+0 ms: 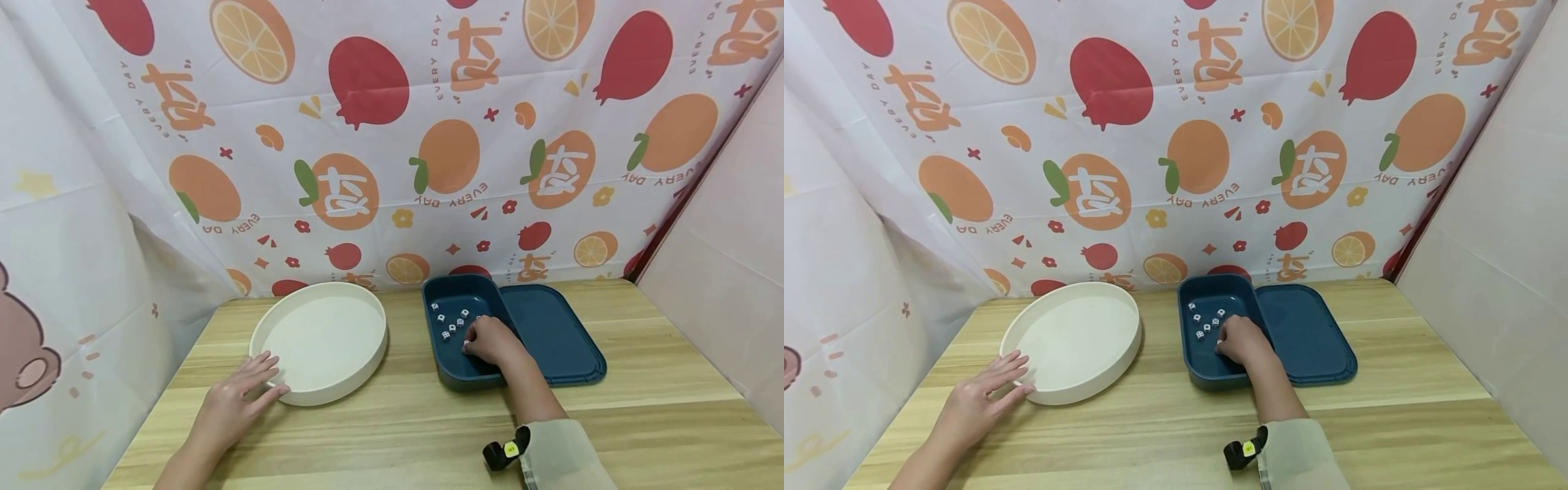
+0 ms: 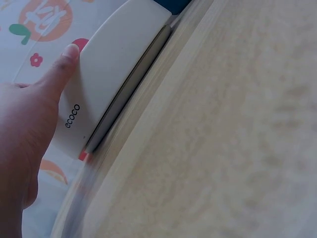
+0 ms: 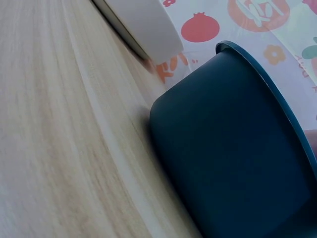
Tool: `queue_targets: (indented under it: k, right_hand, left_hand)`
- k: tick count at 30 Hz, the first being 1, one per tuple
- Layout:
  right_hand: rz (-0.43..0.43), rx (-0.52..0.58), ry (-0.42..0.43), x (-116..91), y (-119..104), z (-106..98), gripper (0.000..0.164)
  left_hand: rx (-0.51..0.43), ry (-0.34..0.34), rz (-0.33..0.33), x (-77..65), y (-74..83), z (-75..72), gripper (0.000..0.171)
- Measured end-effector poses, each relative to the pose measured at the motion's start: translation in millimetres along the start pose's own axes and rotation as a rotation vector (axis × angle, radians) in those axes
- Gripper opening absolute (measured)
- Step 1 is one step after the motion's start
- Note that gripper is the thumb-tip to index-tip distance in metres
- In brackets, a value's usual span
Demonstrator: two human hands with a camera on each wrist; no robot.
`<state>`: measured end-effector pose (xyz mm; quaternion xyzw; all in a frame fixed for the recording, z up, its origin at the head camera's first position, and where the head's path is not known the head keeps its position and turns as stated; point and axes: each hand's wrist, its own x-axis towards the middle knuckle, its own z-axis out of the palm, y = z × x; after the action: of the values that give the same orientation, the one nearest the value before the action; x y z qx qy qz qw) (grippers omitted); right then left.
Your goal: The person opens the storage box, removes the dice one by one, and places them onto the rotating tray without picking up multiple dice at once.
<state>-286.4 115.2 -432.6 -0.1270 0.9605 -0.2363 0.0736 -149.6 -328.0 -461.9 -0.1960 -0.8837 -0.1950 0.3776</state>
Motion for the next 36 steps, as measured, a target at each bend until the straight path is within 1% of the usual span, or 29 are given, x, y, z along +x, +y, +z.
queue_targets:
  k: [5, 10, 15, 18, 21, 24, 28, 33, 36]
  right_hand:
    - [-0.019, 0.009, 0.022, 0.5, -0.1, -0.3, 0.006]
    - [-0.04, 0.061, 0.05, 0.6, -2.7, -3.6, 0.004]
    - [-0.047, 0.092, 0.076, 0.4, -6.2, -9.0, 0.008]
    - [-0.067, 0.103, 0.121, 0.2, -8.5, -11.1, 0.012]
    - [-0.102, 0.118, 0.194, -1.2, -14.3, -12.9, 0.014]
    - [-0.125, 0.161, 0.262, -7.1, -25.2, -15.8, 0.017]
    - [-0.175, 0.245, 0.346, -19.0, -43.8, -19.6, 0.02]
    - [-0.282, 0.333, 0.447, -33.2, -72.2, -19.4, 0.017]
    - [-0.348, 0.365, 0.463, -39.2, -92.2, -16.0, 0.015]
  left_hand:
    - [0.003, -0.008, -0.008, 0.3, 0.0, -0.6, 0.043]
    - [-0.001, -0.006, -0.01, 1.6, -0.2, -0.9, 0.042]
    - [0.0, 0.0, -0.004, 1.9, -2.0, -0.4, 0.041]
    - [0.001, 0.003, 0.002, 2.6, -2.5, 0.0, 0.041]
    - [-0.003, 0.009, 0.006, 3.0, -3.1, 0.2, 0.041]
    - [-0.007, 0.017, 0.011, 2.5, -3.0, -0.1, 0.042]
    - [-0.014, 0.019, 0.015, 1.6, -3.1, -0.1, 0.041]
    - [-0.02, 0.013, 0.009, 1.6, -3.4, -0.2, 0.041]
    - [-0.017, 0.012, 0.003, 1.4, -3.3, -0.4, 0.042]
